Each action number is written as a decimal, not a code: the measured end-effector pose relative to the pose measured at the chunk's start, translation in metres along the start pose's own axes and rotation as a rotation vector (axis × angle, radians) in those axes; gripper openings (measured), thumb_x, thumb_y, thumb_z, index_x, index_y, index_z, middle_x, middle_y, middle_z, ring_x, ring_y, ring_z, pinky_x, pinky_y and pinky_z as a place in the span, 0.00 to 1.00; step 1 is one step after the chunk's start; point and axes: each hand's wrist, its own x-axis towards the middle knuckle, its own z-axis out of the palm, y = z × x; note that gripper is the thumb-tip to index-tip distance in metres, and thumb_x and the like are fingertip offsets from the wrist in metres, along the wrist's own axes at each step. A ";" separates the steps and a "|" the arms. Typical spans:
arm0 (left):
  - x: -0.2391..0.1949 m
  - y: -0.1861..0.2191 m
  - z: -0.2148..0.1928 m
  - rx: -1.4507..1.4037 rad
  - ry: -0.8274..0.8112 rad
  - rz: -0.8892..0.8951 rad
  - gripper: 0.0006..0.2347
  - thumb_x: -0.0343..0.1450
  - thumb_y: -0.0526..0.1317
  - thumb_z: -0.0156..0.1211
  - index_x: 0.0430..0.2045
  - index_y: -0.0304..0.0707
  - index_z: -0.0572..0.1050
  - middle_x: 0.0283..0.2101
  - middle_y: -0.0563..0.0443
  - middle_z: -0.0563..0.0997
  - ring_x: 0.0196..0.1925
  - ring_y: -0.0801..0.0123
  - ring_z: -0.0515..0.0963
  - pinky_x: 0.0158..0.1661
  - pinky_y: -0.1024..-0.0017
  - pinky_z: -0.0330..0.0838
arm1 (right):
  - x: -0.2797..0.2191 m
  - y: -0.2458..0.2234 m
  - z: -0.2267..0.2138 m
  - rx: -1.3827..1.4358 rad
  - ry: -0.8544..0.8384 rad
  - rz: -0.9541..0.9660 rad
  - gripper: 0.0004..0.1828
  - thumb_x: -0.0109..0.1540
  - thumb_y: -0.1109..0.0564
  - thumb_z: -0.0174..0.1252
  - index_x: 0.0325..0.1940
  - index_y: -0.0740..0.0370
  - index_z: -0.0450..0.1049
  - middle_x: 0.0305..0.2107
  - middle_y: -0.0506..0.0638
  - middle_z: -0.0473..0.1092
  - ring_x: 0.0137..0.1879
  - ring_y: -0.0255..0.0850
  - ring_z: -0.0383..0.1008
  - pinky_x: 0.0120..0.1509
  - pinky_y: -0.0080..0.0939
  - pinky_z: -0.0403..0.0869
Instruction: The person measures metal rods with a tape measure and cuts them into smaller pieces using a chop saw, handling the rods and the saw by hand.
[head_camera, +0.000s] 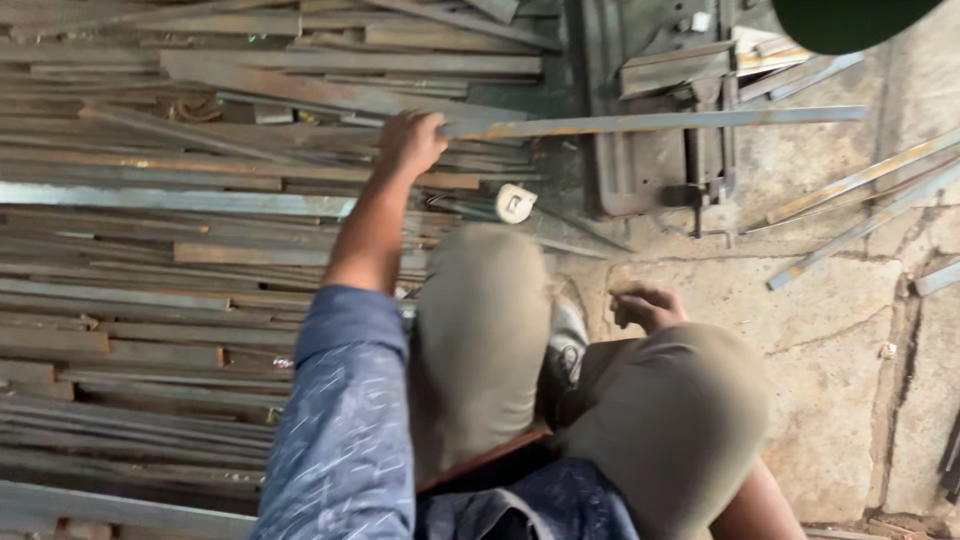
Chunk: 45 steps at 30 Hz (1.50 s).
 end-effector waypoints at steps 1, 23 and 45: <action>0.006 0.002 0.008 0.001 0.011 -0.009 0.13 0.62 0.43 0.74 0.36 0.44 0.80 0.42 0.47 0.84 0.49 0.48 0.80 0.48 0.52 0.72 | -0.008 -0.001 -0.001 -0.001 -0.002 0.008 0.14 0.65 0.61 0.60 0.51 0.73 0.78 0.36 0.57 0.77 0.40 0.42 0.77 0.46 0.40 0.76; -0.027 0.102 0.193 -0.013 0.125 0.605 0.14 0.70 0.50 0.66 0.46 0.49 0.79 0.61 0.44 0.71 0.57 0.47 0.73 0.44 0.51 0.74 | -0.047 -0.168 0.054 -0.537 -0.417 0.060 0.16 0.64 0.55 0.57 0.48 0.71 0.81 0.33 0.54 0.81 0.39 0.40 0.80 0.46 0.39 0.78; 0.102 0.240 -0.041 -0.498 -0.424 0.169 0.24 0.67 0.51 0.69 0.56 0.49 0.72 0.50 0.42 0.83 0.50 0.48 0.82 0.46 0.56 0.76 | 0.153 -0.138 -0.002 0.548 0.304 -0.349 0.22 0.60 0.67 0.61 0.59 0.71 0.73 0.36 0.52 0.75 0.38 0.40 0.77 0.38 0.37 0.73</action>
